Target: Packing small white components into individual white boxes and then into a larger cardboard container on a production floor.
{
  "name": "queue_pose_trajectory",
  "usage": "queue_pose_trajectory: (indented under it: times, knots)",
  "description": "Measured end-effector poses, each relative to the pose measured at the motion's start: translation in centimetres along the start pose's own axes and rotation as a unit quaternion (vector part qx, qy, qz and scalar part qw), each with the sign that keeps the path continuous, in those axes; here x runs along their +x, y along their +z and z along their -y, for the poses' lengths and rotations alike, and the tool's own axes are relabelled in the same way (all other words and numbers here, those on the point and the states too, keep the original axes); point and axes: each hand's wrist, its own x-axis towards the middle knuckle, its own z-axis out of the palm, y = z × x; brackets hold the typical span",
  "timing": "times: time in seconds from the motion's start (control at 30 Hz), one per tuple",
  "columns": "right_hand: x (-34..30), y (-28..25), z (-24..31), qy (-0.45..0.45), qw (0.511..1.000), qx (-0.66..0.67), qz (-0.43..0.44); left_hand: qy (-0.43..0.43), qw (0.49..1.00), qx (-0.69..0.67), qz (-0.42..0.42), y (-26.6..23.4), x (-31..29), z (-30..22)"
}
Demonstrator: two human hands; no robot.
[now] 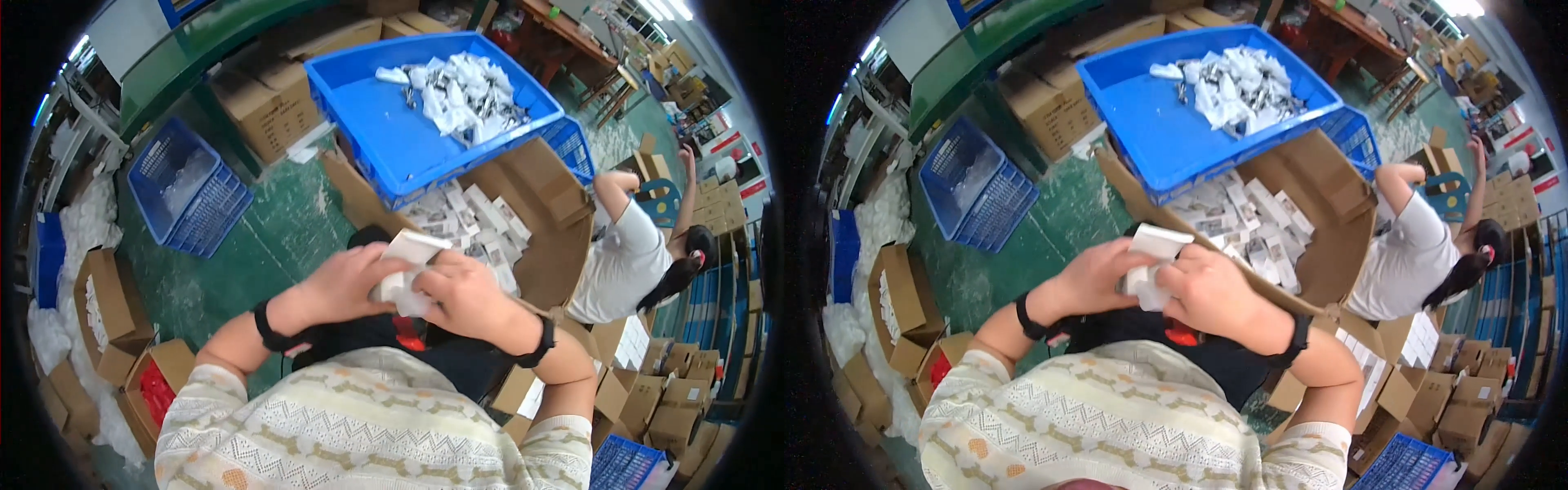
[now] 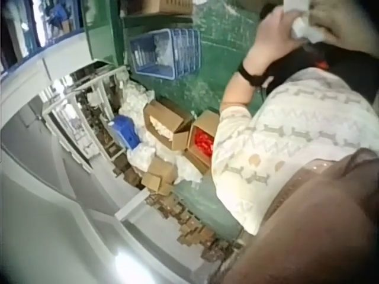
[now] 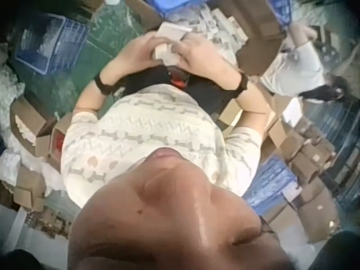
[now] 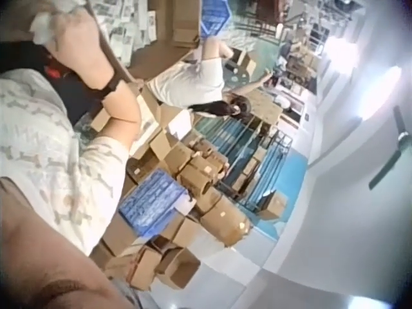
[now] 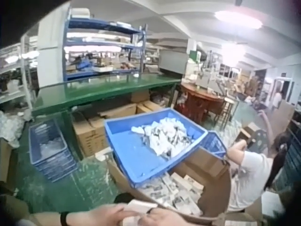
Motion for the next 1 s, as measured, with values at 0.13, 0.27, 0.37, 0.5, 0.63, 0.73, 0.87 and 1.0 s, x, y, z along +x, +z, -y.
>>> queue_pose_trajectory:
  times: [0.13, 0.27, 0.37, 0.5, 0.63, 0.73, 0.87, 1.0]
  knots:
    - [2.7, 1.7, -1.1, 0.11, 0.986, -0.109, 0.056, -0.033, 0.998, -0.004, -0.052, 0.5, -1.9, 0.5]
    - [5.0, 0.9, -3.6, 0.033, 0.988, -0.021, 0.148, -0.09, 0.991, -0.03, -0.096, 0.9, -2.9, 2.3]
    - [7.2, -3.7, -9.0, 0.152, 0.971, 0.117, 0.146, -0.142, 0.978, -0.078, -0.131, 0.5, -3.4, 3.6]
    - [11.5, -8.9, -19.5, 0.284, 0.957, 0.037, 0.043, -0.188, 0.967, -0.117, -0.128, -1.2, -4.2, 5.1]
    - [15.6, -10.9, -29.7, 0.45, 0.885, -0.042, 0.11, -0.26, 0.952, -0.134, -0.088, -2.5, -5.1, 6.3]
    - [18.0, -7.5, -34.2, 0.479, 0.818, -0.126, 0.292, -0.241, 0.946, -0.168, -0.137, -2.9, -5.0, 7.3]
    - [18.9, -3.8, -37.0, 0.506, 0.745, -0.103, 0.422, -0.225, 0.945, -0.169, -0.168, -3.3, -5.0, 8.4]
    - [19.7, -0.5, -38.9, 0.478, 0.716, -0.092, 0.5, -0.199, 0.942, -0.173, -0.206, -3.0, -4.9, 9.6]
